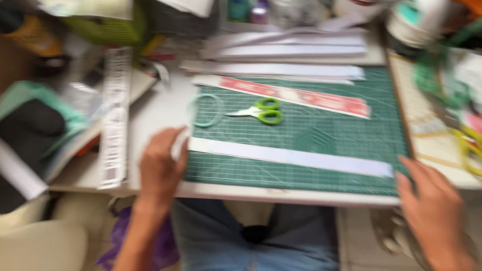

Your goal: The person aligns and tapes long white paper strips on a green cutting mat, then cuts a green plastic ring with scissors and places small pieces of tape on the strips. The person handles printed paper strips and stacks them on the mat.

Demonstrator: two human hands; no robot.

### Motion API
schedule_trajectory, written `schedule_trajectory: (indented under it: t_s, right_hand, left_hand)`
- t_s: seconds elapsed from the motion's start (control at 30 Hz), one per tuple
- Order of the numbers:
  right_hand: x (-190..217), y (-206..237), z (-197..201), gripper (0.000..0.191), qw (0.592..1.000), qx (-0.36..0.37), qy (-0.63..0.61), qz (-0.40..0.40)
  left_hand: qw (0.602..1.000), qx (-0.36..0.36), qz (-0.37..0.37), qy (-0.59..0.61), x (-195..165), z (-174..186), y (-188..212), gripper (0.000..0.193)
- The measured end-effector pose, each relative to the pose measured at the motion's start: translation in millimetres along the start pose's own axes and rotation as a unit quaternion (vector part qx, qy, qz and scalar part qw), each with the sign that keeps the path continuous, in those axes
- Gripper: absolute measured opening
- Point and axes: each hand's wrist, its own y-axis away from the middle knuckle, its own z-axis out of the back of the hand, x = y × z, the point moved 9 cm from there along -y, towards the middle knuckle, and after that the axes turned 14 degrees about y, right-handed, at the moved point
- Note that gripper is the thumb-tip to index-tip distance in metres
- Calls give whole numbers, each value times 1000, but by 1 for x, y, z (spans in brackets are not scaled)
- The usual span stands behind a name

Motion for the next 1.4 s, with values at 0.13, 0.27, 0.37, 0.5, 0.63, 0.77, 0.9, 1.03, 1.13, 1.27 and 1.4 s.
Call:
schedule_trajectory:
  t_s: [0.13,0.27,0.37,0.5,0.63,0.77,0.9,1.03,1.13,1.27,1.4]
  right_hand:
    - [0,13,1,25,999,20,46,-15]
    - [1,16,15,12,997,-25,-58,-46]
    - [6,18,20,17,997,-53,11,-60]
    - [11,20,11,20,992,-36,-56,-108]
    - [25,13,12,20,994,-44,-66,-76]
    - [35,9,12,24,998,-31,-35,-36]
    - [45,17,1,33,1000,-14,8,24]
    - [41,26,-13,41,996,-22,63,59]
    - [29,30,-24,41,989,-5,133,62]
    - [17,32,-22,40,998,-13,41,40]
    - [14,29,-15,39,999,-31,0,12]
  left_hand:
    - [999,-33,35,-22,5,5,26,26]
    - [999,-23,-23,-33,11,-5,31,36]
    - [998,27,-44,-21,33,-13,40,43]
    - [995,27,-41,-86,77,-8,48,59]
    - [977,21,0,-213,110,-14,47,42]
    - [982,-8,27,-185,112,-12,47,38]
    - [982,4,41,-184,103,-9,49,33]
    - [995,-2,58,-78,93,-12,35,31]
    - [996,-32,89,1,81,-13,27,34]
    - [989,-51,141,23,60,-13,30,29]
    - [982,-84,165,37,53,-11,20,22]
